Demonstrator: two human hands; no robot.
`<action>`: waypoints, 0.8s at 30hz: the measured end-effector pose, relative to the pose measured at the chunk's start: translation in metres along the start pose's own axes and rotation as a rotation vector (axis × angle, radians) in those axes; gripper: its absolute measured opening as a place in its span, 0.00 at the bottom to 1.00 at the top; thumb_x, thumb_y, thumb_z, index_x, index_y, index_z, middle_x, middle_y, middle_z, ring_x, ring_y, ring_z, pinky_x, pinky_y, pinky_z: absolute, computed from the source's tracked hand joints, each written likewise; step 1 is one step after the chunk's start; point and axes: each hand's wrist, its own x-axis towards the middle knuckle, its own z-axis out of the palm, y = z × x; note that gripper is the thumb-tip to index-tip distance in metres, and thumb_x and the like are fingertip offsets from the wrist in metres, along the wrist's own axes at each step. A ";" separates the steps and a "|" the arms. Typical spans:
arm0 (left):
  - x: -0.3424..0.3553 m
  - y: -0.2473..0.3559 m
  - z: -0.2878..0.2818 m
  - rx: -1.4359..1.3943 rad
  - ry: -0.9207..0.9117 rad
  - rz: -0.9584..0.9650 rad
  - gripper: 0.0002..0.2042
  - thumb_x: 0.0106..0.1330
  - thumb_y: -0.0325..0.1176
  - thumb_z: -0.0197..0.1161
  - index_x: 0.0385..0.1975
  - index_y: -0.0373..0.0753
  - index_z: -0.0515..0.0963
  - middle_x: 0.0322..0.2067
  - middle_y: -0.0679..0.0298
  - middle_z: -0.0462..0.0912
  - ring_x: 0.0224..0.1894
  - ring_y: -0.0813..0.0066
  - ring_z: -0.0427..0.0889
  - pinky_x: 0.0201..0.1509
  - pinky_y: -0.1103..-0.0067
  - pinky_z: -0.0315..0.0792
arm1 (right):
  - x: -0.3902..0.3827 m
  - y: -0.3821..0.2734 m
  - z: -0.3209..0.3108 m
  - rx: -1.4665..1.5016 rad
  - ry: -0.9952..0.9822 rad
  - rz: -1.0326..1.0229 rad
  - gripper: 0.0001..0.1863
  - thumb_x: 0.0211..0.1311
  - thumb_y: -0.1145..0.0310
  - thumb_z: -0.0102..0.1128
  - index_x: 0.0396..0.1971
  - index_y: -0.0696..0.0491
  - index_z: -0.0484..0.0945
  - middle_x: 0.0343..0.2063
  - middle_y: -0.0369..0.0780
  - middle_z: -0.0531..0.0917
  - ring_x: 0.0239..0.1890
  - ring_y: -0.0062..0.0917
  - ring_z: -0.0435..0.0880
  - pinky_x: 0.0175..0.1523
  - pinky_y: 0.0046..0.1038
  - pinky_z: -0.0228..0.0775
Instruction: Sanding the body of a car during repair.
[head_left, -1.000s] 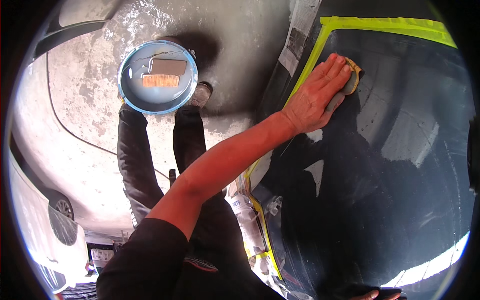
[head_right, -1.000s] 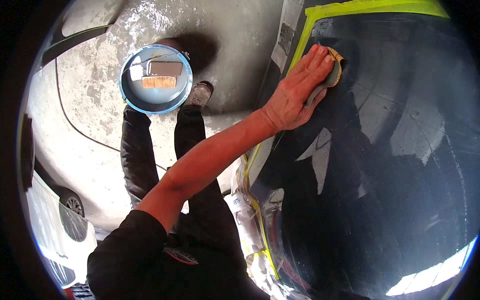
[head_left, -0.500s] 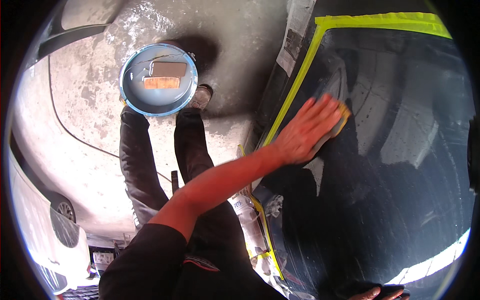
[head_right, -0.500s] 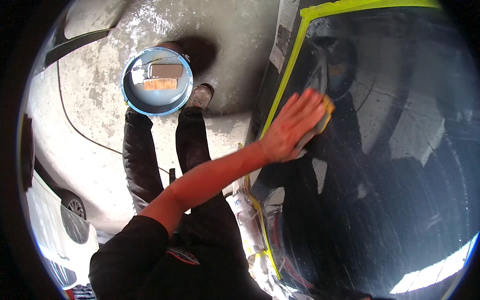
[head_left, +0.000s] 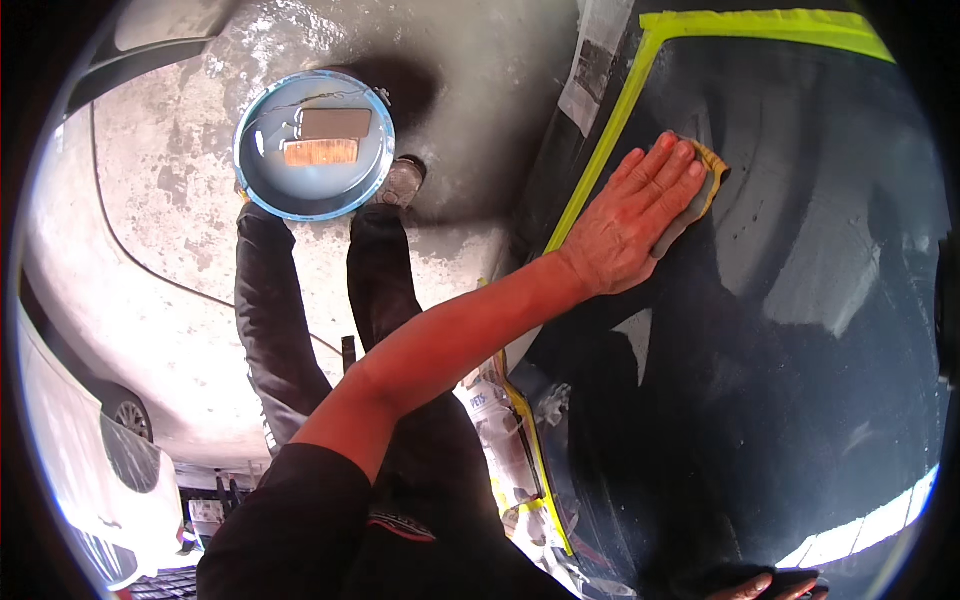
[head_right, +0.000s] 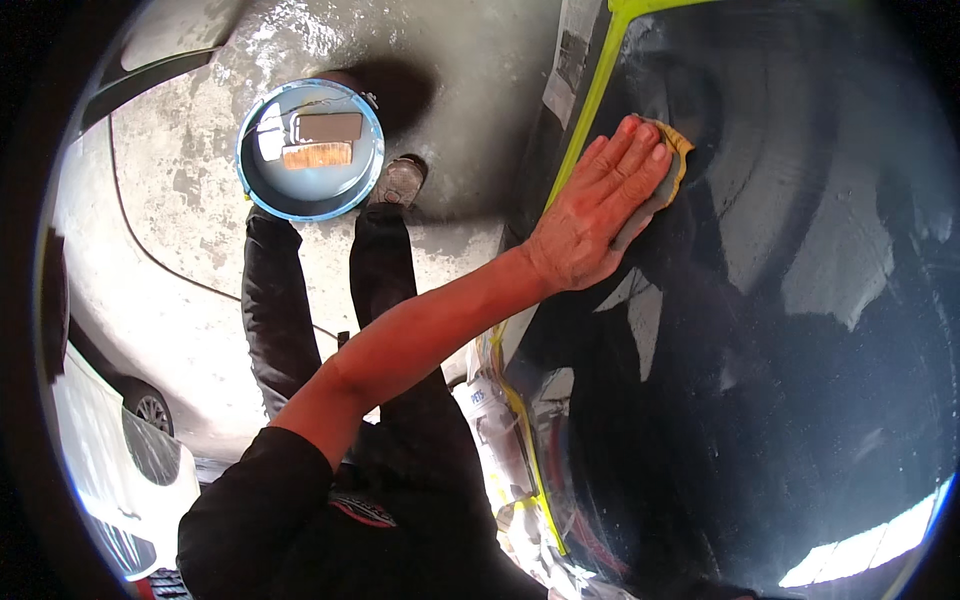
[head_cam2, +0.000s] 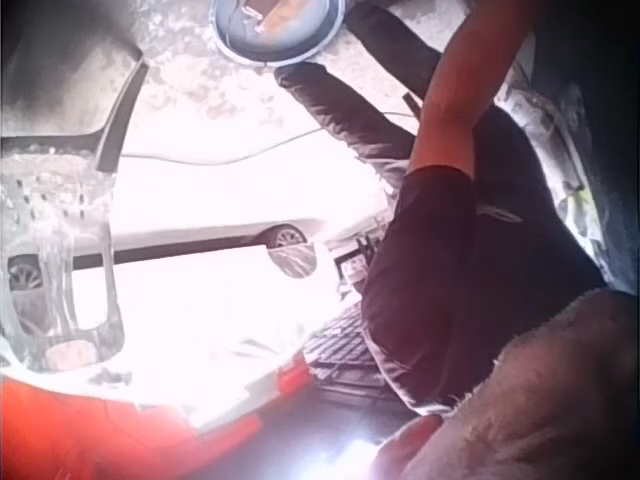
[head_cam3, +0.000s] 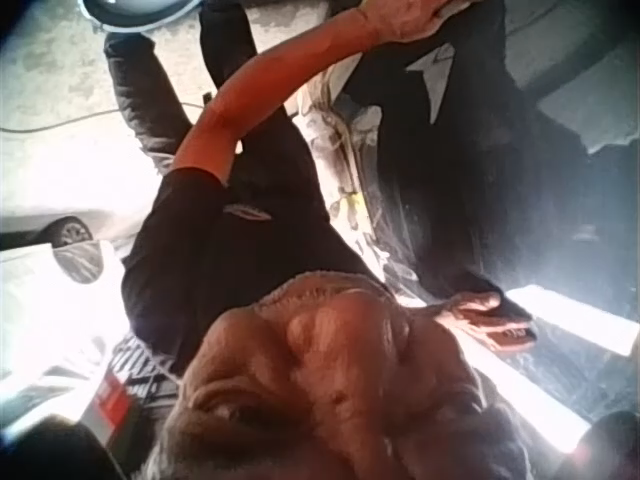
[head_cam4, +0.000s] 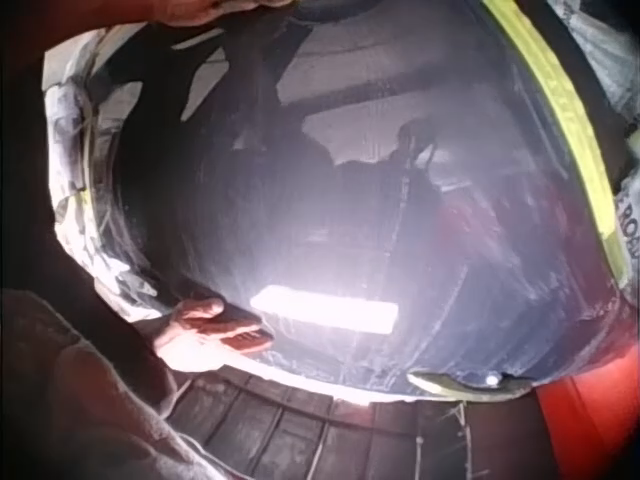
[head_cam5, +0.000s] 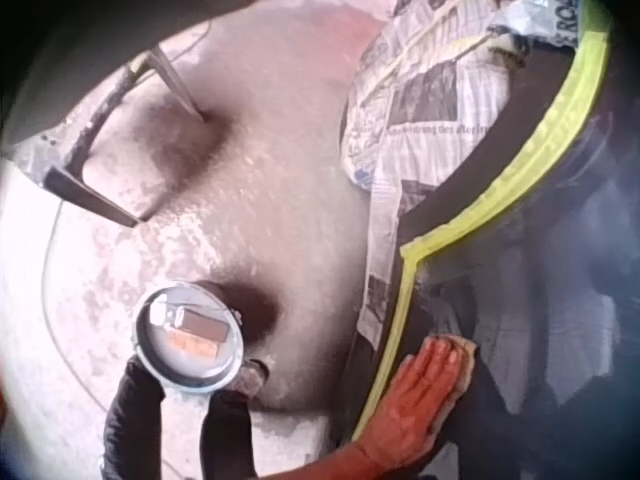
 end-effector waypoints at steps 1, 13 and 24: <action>-0.007 0.007 -0.004 -0.023 -0.006 -0.016 0.35 0.70 0.24 0.65 0.77 0.32 0.62 0.79 0.43 0.58 0.82 0.41 0.54 0.81 0.51 0.53 | 0.000 0.000 0.000 -0.003 -0.010 -0.004 0.35 0.80 0.43 0.48 0.74 0.54 0.70 0.66 0.66 0.71 0.62 0.63 0.77 0.61 0.62 0.73; 0.030 0.005 0.004 -0.127 0.064 -0.009 0.31 0.75 0.25 0.59 0.78 0.35 0.62 0.79 0.45 0.59 0.82 0.45 0.53 0.83 0.56 0.51 | 0.003 0.002 -0.006 -0.016 0.000 0.019 0.35 0.81 0.43 0.48 0.73 0.54 0.70 0.65 0.65 0.72 0.62 0.62 0.77 0.61 0.61 0.73; -0.003 0.014 0.004 -0.147 0.006 -0.011 0.30 0.75 0.28 0.59 0.77 0.33 0.62 0.77 0.46 0.63 0.81 0.43 0.55 0.83 0.53 0.51 | 0.003 0.004 -0.001 -0.019 0.044 0.014 0.35 0.81 0.42 0.46 0.73 0.53 0.72 0.65 0.64 0.72 0.62 0.61 0.77 0.62 0.61 0.72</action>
